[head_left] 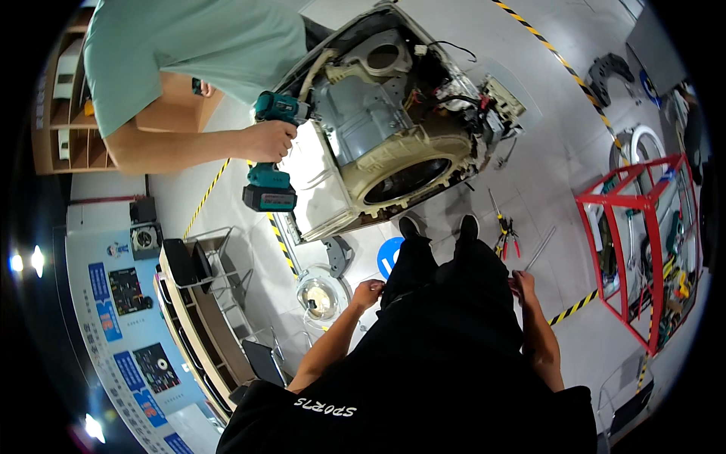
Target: The person uses a power drill to remove components from the top of an open washing machine, then moves to the bottom of the unit and fits a large rubber gasket onto the drum opening by hand.
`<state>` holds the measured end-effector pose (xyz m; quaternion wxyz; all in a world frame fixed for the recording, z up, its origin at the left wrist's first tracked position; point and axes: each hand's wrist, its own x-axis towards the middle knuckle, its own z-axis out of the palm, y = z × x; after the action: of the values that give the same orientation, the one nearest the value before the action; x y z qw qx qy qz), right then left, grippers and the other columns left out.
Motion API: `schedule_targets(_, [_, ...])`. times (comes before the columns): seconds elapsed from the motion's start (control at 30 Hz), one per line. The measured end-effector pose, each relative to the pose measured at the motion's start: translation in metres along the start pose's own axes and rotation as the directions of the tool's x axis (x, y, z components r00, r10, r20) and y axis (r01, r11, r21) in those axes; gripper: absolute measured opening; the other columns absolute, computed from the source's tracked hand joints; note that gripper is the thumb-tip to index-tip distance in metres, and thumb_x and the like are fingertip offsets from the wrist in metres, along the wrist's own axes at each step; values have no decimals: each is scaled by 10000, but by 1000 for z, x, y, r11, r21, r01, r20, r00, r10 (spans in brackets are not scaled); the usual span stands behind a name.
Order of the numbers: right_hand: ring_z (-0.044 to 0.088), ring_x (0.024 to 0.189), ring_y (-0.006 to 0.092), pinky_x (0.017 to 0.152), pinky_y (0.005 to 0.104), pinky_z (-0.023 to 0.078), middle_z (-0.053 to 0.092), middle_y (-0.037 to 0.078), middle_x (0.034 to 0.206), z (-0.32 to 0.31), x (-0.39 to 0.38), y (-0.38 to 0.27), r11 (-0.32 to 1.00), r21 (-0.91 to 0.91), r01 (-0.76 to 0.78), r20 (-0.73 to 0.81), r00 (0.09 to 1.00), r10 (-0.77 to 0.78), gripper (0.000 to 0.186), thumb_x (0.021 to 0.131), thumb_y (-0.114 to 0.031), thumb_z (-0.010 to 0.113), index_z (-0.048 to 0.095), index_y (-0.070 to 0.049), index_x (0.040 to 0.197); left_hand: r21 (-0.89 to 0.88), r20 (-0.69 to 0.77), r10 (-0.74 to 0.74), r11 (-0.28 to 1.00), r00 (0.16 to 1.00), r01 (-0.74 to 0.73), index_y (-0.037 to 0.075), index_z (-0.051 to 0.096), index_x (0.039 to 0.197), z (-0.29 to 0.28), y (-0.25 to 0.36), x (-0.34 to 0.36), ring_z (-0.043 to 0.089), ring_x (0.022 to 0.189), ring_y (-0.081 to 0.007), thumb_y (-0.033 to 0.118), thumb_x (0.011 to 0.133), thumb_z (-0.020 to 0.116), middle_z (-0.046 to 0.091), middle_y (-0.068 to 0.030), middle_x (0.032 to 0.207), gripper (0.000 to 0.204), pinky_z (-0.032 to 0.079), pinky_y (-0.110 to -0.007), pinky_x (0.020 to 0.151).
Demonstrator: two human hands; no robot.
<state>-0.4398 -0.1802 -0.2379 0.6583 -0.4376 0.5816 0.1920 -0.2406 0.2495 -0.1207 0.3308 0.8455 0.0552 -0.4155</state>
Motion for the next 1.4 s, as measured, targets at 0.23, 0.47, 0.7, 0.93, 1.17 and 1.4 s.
schedule_targets(0.23, [635, 678, 179, 607, 320, 495, 648, 85, 809, -12, -9, -17, 1000, -26, 8, 40, 999, -7, 244, 876, -274, 537, 580, -87, 1026, 83, -64, -2, 997, 998, 8, 36, 659, 975, 15, -2, 1, 667, 802, -219, 195, 850, 566, 679, -130, 894, 222, 504, -301, 731])
schedule_targets(0.47, [631, 703, 190, 631, 343, 504, 639, 87, 861, -10, -14, -30, 996, -90, 19, 8, 1000, -19, 288, 878, -279, 539, 559, -65, 1069, -183, -141, -139, 977, 980, 112, 6, 646, 967, 20, -3, -8, 668, 668, -161, 222, 867, 555, 675, -100, 825, 254, 491, -264, 579])
schedule_targets(0.7, [609, 661, 178, 608, 329, 504, 611, 62, 798, -13, -7, -33, 994, -113, -1, 31, 1000, 4, 262, 864, -263, 557, 562, -71, 1043, -223, -78, -225, 954, 971, 203, 0, 613, 1042, 24, -9, -8, 658, 757, -186, 226, 897, 552, 655, -90, 919, 275, 501, -286, 597])
schedule_targets(0.93, [606, 660, 173, 597, 328, 506, 620, 72, 818, -11, -8, -42, 993, -116, 17, 12, 1000, -16, 296, 864, -255, 550, 553, -48, 1076, -255, -152, -177, 958, 972, 134, 4, 646, 969, 32, -17, -4, 650, 637, -148, 258, 872, 571, 679, -89, 811, 282, 469, -258, 536])
schedule_targets(1.17, [602, 651, 164, 575, 313, 509, 621, 70, 816, -2, -19, -53, 992, -127, 25, -40, 999, -31, 298, 861, -243, 555, 556, -39, 1078, -252, -171, -165, 961, 971, 119, 2, 647, 973, 32, -13, -2, 648, 634, -143, 267, 871, 574, 680, -96, 809, 293, 474, -271, 560])
schedule_targets(1.4, [602, 643, 164, 574, 316, 509, 616, 62, 798, -11, -10, -46, 991, -132, -3, 36, 999, 8, 263, 853, -246, 557, 573, -51, 1029, -258, -148, -214, 951, 965, 172, 7, 650, 983, 36, -21, 0, 642, 619, -144, 259, 868, 570, 678, -98, 789, 288, 471, -267, 550])
